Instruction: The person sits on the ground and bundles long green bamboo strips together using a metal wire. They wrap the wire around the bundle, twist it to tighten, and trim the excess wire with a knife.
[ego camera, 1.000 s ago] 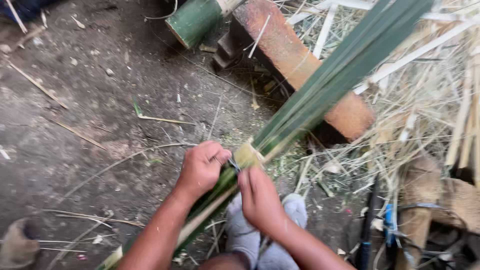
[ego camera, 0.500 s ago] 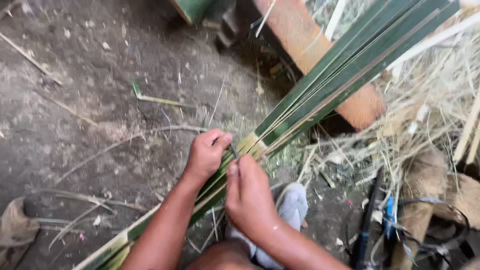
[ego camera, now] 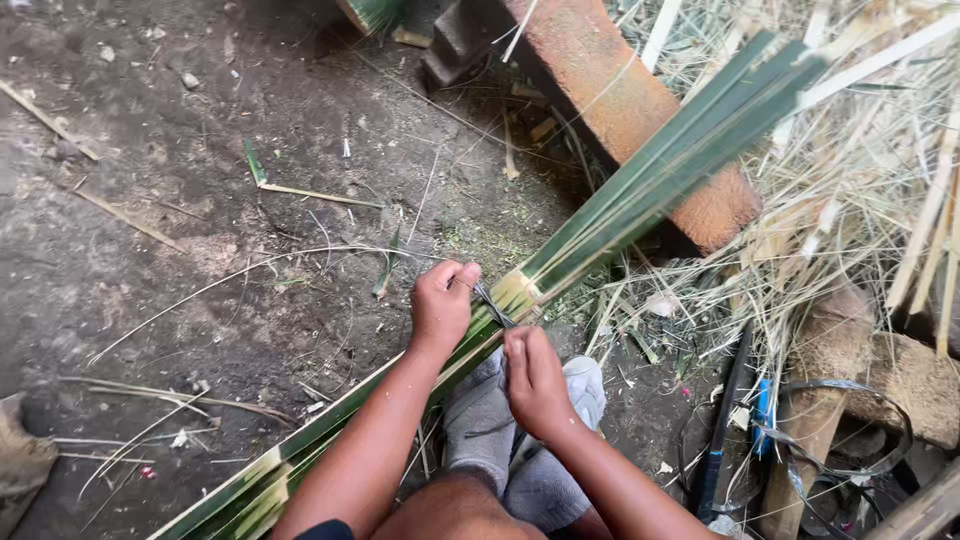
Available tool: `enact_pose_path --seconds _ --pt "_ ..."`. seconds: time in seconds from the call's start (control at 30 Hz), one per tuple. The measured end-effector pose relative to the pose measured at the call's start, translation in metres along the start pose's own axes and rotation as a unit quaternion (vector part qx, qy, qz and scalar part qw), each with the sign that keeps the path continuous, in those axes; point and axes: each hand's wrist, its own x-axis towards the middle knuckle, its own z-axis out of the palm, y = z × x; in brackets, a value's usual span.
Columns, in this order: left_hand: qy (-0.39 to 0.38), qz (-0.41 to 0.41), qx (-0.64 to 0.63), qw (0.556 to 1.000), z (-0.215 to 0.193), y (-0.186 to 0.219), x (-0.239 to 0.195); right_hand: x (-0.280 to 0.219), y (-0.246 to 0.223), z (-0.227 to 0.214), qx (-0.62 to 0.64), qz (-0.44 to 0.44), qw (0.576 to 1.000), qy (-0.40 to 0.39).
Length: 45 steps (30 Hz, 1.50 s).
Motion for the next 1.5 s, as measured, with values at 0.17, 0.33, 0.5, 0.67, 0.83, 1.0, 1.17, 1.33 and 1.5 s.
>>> enact_pose_path --seconds 0.17,0.33,0.5,0.67,0.83,1.0,1.17,1.33,1.5 --pt "0.070 -0.008 0.046 0.997 -0.018 0.031 -0.035 0.001 0.012 0.004 0.226 0.168 0.959 -0.014" --pt "0.097 0.198 0.120 0.968 -0.010 0.045 -0.060 -0.003 0.017 0.005 0.179 0.153 0.972 -0.017" --pt "0.032 0.048 -0.008 0.998 -0.003 0.045 -0.044 0.007 0.008 -0.007 0.163 0.077 0.983 -0.028" --pt "-0.002 0.133 0.024 0.991 -0.013 0.048 -0.031 0.040 -0.005 -0.026 0.131 0.139 0.980 -0.063" --pt "-0.042 0.184 0.072 0.979 -0.026 0.052 -0.027 0.073 -0.032 -0.032 -0.072 -0.025 0.993 -0.093" --pt "-0.050 0.238 0.095 0.965 -0.036 0.054 -0.025 0.107 -0.069 -0.035 -0.223 -0.265 0.926 -0.151" --pt "-0.057 0.223 0.084 0.970 -0.040 0.050 -0.028 0.139 -0.072 -0.035 -0.219 -0.016 0.935 -0.278" --pt "-0.049 0.236 0.085 0.967 -0.040 0.048 -0.028 0.139 -0.068 -0.032 -0.231 -0.030 0.941 -0.245" --pt "-0.040 0.198 0.065 0.977 -0.037 0.050 -0.028 0.116 -0.078 -0.021 -0.268 0.005 0.955 -0.129"
